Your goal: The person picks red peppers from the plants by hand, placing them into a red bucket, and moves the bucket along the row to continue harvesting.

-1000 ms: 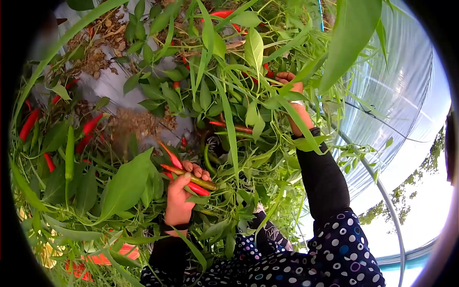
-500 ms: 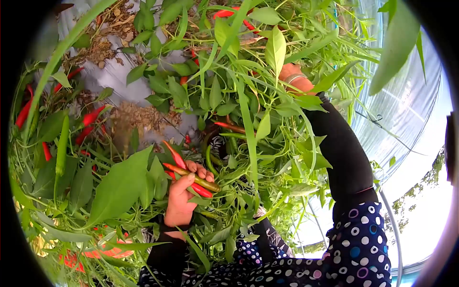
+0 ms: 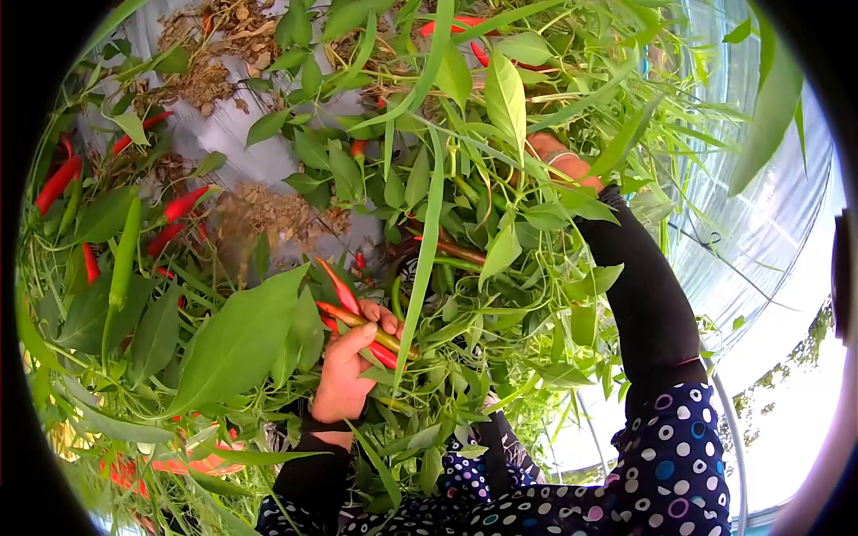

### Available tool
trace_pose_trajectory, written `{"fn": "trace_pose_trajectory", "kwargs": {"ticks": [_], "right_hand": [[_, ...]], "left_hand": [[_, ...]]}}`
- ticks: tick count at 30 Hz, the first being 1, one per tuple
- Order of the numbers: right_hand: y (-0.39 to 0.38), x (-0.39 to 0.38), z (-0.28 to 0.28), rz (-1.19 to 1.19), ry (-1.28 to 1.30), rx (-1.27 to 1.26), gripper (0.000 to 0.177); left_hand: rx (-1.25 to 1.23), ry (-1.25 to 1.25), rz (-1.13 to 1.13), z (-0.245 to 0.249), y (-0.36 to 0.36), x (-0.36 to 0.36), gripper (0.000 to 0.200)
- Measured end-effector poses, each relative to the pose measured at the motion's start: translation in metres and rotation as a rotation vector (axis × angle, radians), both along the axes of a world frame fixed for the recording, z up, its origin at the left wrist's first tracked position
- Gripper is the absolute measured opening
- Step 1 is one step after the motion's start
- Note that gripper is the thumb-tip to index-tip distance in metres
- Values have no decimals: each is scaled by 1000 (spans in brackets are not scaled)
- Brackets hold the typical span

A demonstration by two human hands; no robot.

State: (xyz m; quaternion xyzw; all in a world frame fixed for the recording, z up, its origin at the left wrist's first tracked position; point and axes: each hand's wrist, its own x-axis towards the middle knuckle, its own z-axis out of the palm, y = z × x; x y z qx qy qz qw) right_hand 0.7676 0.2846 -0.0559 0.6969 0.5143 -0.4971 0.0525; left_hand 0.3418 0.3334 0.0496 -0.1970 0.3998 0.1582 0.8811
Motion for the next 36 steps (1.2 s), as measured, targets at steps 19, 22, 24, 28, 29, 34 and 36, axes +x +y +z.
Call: {"fn": "trace_pose_trajectory", "kwargs": {"ticks": [19, 22, 24, 28, 29, 34, 36], "right_hand": [[52, -107, 108, -83, -447, 206, 43], [56, -124, 144, -161, -553, 209, 32], [36, -115, 162, -401, -496, 232, 21], [36, -135, 195, -552, -491, 358, 30], [29, -134, 192, -427, -479, 482, 28], [23, -159, 204, -378, -322, 613, 18], [24, -170, 222, -430, -288, 639, 15]], "left_hand": [[-20, 184, -191, 4, 5, -8, 19], [25, 202, -152, 1, 4, -4, 18], [20, -68, 12, -10, -3, -5, 18], [59, -52, 22, -5, 2, 0, 19], [63, -55, 21, -4, 2, 0, 19], [102, -9, -21, 5, 7, 2, 31], [117, -58, -53, -9, -2, -9, 38]]}}
